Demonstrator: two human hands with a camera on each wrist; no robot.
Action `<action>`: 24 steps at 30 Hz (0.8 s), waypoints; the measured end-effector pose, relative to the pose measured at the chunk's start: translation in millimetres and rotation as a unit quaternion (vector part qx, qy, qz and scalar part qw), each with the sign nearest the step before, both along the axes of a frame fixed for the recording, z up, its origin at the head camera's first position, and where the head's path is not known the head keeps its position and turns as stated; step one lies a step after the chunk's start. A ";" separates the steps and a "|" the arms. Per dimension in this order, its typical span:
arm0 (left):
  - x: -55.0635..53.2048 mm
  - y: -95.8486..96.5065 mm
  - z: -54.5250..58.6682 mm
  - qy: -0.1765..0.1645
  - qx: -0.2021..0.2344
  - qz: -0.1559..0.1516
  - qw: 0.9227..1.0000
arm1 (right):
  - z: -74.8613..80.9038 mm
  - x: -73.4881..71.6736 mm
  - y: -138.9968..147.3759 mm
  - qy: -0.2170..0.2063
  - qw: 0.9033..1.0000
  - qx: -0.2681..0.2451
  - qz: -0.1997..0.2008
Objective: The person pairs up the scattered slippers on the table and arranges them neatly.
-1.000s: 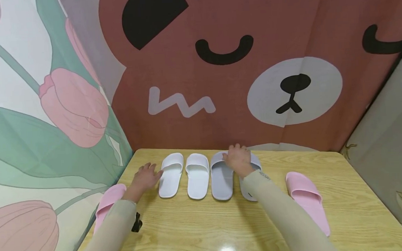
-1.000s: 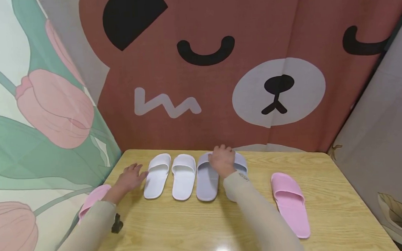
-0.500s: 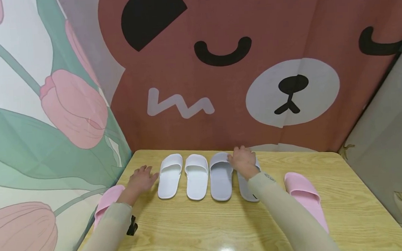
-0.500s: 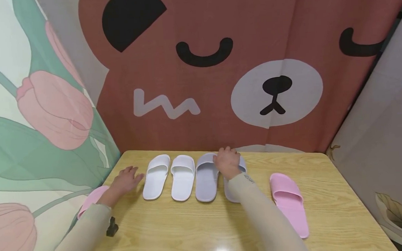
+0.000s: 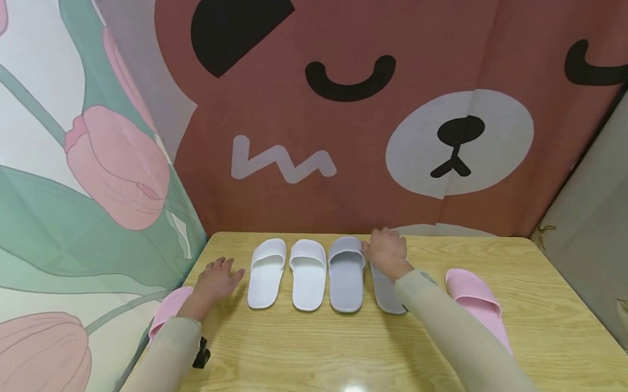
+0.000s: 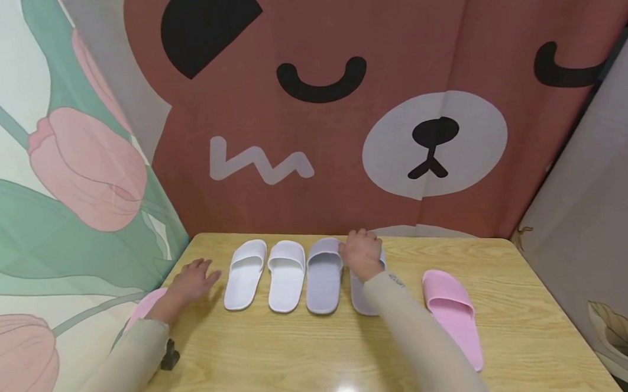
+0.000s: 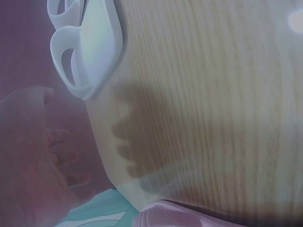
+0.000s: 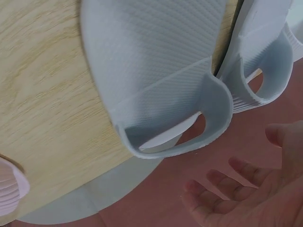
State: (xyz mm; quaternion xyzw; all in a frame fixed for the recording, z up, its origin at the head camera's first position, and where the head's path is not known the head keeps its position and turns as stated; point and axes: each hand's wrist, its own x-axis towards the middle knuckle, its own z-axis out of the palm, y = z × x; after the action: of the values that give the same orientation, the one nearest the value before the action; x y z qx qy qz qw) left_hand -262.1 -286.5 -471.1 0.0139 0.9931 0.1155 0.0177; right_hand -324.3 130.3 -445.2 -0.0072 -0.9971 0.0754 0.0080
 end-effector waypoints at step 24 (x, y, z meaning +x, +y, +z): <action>6.0 -13.6 -5.6 0.006 0.005 -0.005 1.000 | 1.0 7.0 33.1 0.003 1.000 -0.022 -0.021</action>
State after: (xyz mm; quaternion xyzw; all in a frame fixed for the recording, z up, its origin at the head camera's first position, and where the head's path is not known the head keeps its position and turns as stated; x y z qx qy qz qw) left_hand -256.1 -300.1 -476.7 0.0195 0.9924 0.1206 0.0118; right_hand -317.3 163.4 -444.2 -0.0282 -0.9948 0.0975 0.0123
